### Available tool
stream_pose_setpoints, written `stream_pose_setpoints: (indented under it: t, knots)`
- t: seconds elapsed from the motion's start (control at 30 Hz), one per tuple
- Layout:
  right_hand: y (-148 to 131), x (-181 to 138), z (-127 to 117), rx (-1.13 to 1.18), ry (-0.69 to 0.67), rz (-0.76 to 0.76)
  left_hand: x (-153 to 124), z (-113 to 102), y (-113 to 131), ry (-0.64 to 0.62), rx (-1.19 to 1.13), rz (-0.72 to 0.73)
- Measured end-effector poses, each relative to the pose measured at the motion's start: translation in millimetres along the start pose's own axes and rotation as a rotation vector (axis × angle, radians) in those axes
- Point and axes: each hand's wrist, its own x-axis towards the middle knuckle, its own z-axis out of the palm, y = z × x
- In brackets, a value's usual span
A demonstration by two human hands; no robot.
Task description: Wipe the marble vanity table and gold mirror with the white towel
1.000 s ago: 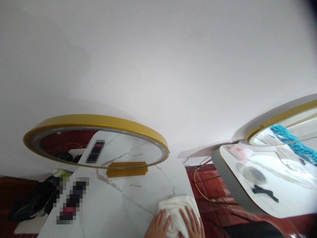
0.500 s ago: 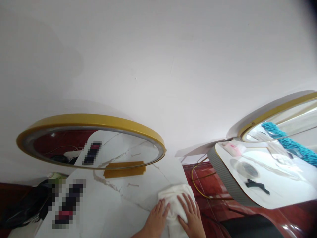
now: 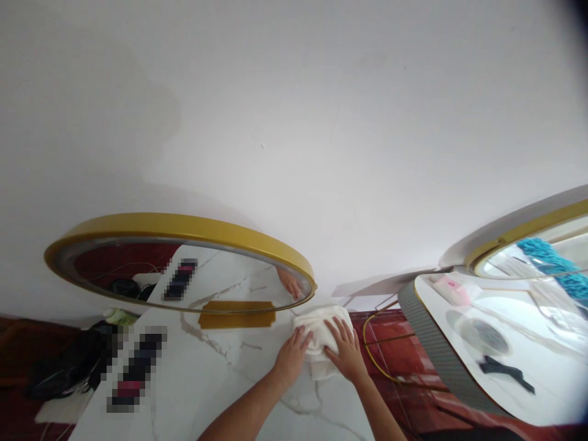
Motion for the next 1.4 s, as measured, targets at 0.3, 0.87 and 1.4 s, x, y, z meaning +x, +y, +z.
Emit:
stream_pose_setpoints:
  t: [0.3,0.87,1.4]
  knots:
    - [0,16,8,-0.016,0.041,0.011,11,-28,-8,-0.057,-0.147,-0.014]
    - [-66,-85,17,0.018,0.067,0.059,-89,11,-9,-0.053,-0.114,0.010]
    - [-209,-188,86,-0.053,0.177,0.148,-249,-7,-86,-0.354,-0.300,-0.015]
